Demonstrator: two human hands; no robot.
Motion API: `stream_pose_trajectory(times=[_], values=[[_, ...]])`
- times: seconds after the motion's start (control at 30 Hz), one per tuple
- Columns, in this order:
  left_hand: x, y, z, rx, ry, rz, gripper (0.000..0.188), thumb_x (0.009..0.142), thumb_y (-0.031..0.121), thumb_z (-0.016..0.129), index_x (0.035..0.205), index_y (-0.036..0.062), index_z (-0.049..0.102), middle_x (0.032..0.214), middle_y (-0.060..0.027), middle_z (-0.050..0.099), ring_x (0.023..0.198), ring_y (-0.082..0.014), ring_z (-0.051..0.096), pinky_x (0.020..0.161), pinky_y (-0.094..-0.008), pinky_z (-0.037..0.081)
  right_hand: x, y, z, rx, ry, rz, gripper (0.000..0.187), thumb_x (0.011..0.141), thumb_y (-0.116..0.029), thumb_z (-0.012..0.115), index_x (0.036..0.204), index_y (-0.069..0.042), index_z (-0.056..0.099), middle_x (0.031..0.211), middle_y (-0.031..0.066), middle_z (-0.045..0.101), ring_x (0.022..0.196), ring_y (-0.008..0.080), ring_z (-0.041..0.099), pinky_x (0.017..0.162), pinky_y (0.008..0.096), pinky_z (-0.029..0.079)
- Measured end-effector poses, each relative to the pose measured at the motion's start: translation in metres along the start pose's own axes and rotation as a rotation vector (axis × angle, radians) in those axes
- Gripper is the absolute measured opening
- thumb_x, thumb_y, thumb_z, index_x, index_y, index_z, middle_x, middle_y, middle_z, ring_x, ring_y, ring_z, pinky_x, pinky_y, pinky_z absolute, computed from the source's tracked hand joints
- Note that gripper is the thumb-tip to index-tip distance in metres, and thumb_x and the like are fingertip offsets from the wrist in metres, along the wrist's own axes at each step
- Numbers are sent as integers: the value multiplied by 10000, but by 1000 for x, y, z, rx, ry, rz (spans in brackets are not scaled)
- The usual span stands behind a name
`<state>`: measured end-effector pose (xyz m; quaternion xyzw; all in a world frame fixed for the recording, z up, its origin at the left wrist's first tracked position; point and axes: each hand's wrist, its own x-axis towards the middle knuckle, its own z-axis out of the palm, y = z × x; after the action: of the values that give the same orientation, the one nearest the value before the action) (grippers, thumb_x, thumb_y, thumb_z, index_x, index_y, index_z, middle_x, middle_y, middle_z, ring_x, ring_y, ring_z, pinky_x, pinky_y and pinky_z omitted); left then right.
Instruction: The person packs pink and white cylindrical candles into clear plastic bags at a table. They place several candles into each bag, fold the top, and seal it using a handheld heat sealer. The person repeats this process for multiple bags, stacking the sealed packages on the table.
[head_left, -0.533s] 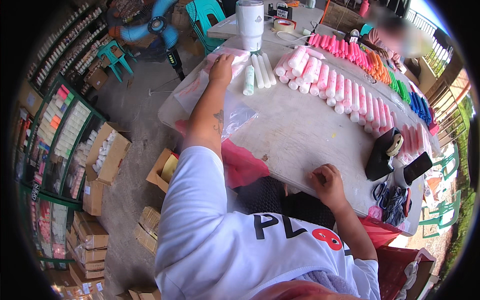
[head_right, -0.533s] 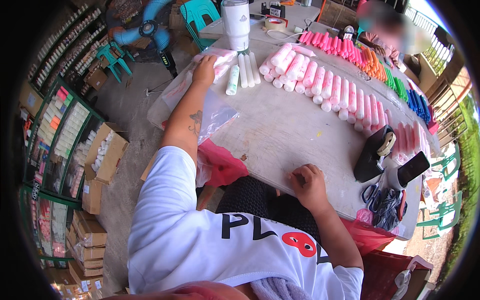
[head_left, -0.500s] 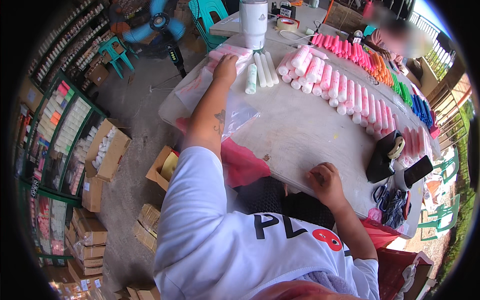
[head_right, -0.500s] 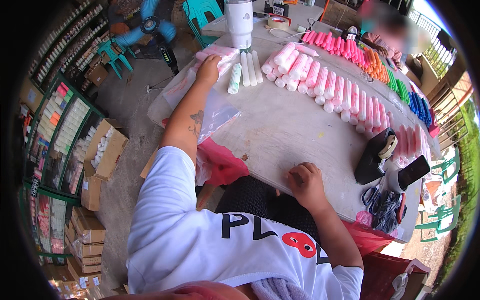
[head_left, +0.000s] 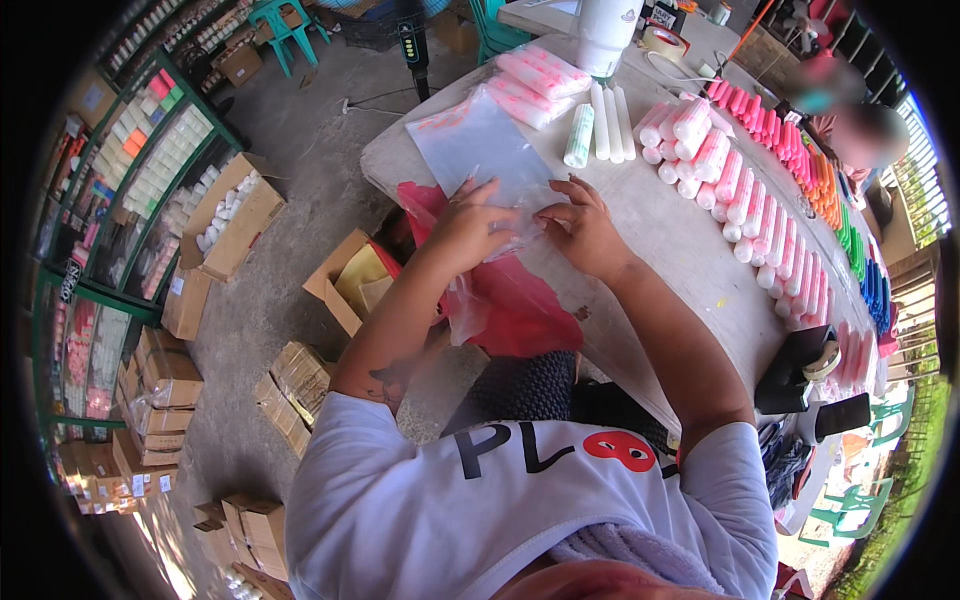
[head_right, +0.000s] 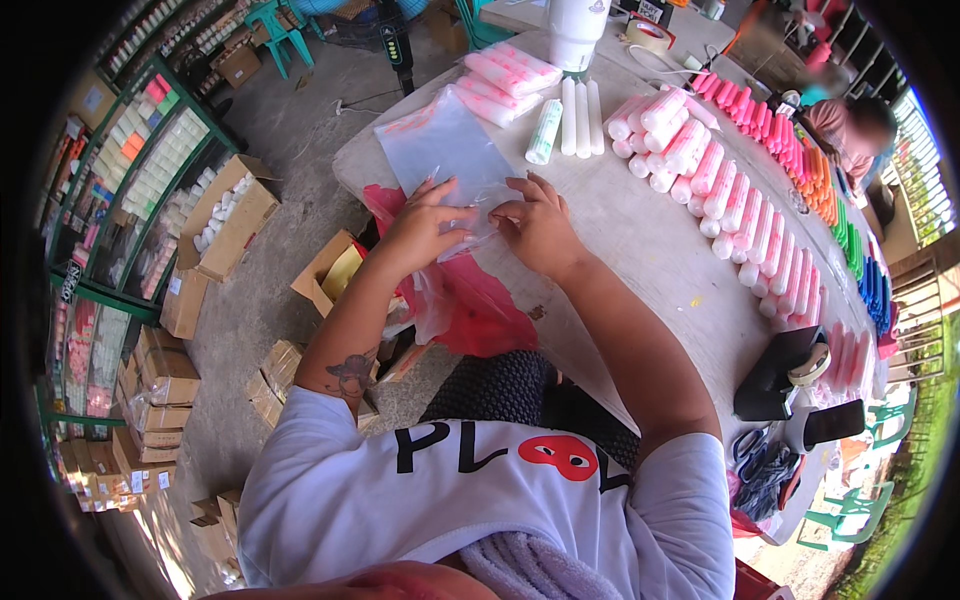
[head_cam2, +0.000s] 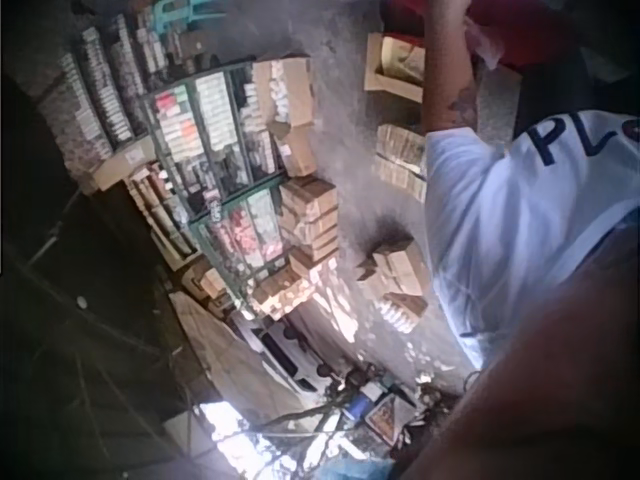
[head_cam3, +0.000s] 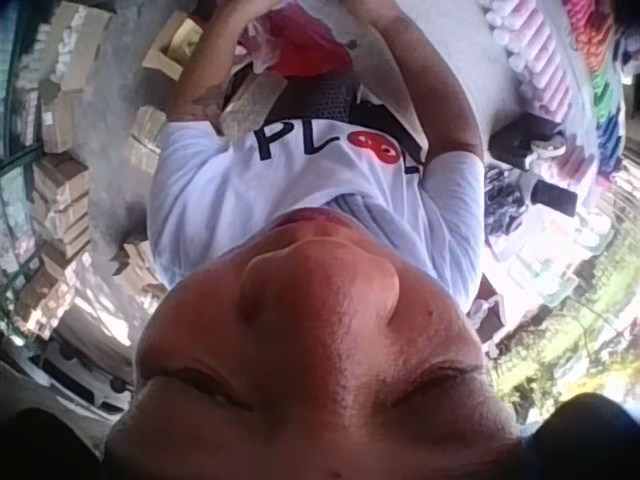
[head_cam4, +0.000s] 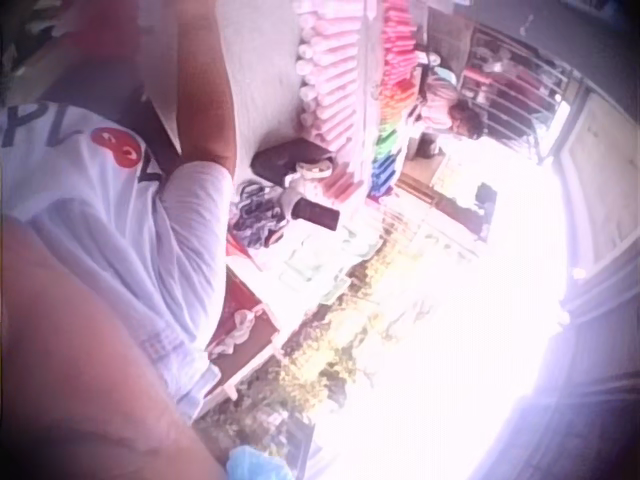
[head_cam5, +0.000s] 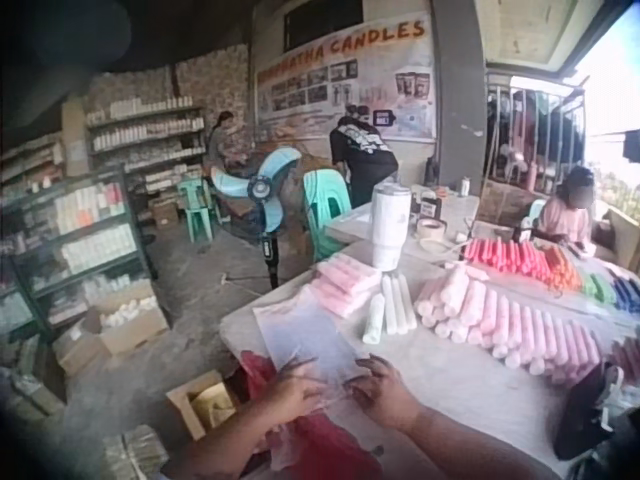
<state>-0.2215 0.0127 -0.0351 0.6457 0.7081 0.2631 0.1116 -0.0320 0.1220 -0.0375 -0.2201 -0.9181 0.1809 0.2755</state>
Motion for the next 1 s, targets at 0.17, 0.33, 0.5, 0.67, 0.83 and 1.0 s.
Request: stream_pose_trajectory(times=[0.17,0.33,0.5,0.67,0.83,1.0], values=[[9,-9,5,93,76,-41,405,764,338,735,1148,221,683,1470,-139,366,1370,-373,285,1100,-415,286,16,14,26,-33,-113,126,415,795,-329,691,1173,-164,651,1360,147,476,1308,354,369,1075,440,291],[18,-13,1,76,53,-84,334,798,367,696,1114,259,698,1417,-83,450,1319,-322,365,1089,-444,269,22,12,18,18,-207,275,646,762,-441,712,1305,-133,551,1443,147,389,1333,362,335,1100,447,247],[26,-16,5,110,33,-73,311,831,370,659,1129,286,684,1418,-50,449,1323,-283,358,1105,-504,162,19,1,18,-80,-191,280,651,752,-462,715,1305,-156,556,1460,149,364,1347,350,313,1107,447,222],[29,-43,2,73,-122,86,513,831,331,670,1321,265,534,1518,-52,294,1411,-265,222,1132,-511,81,27,-8,23,-153,-130,301,459,783,-414,691,1194,-218,638,1401,135,449,1308,332,375,1079,489,237],[27,-24,-5,68,-16,100,480,823,257,688,1283,184,572,1455,-75,408,1372,-256,321,1122,-528,120,43,-1,46,-207,32,261,247,819,-371,659,1000,-212,712,1257,63,587,1229,323,470,1024,524,269],[38,-52,21,-115,289,62,226,832,277,671,984,110,679,1064,-48,669,1049,-225,588,1019,-523,277,51,16,38,191,-4,248,263,875,-390,620,932,-150,711,927,69,676,1036,295,571,981,481,282]])
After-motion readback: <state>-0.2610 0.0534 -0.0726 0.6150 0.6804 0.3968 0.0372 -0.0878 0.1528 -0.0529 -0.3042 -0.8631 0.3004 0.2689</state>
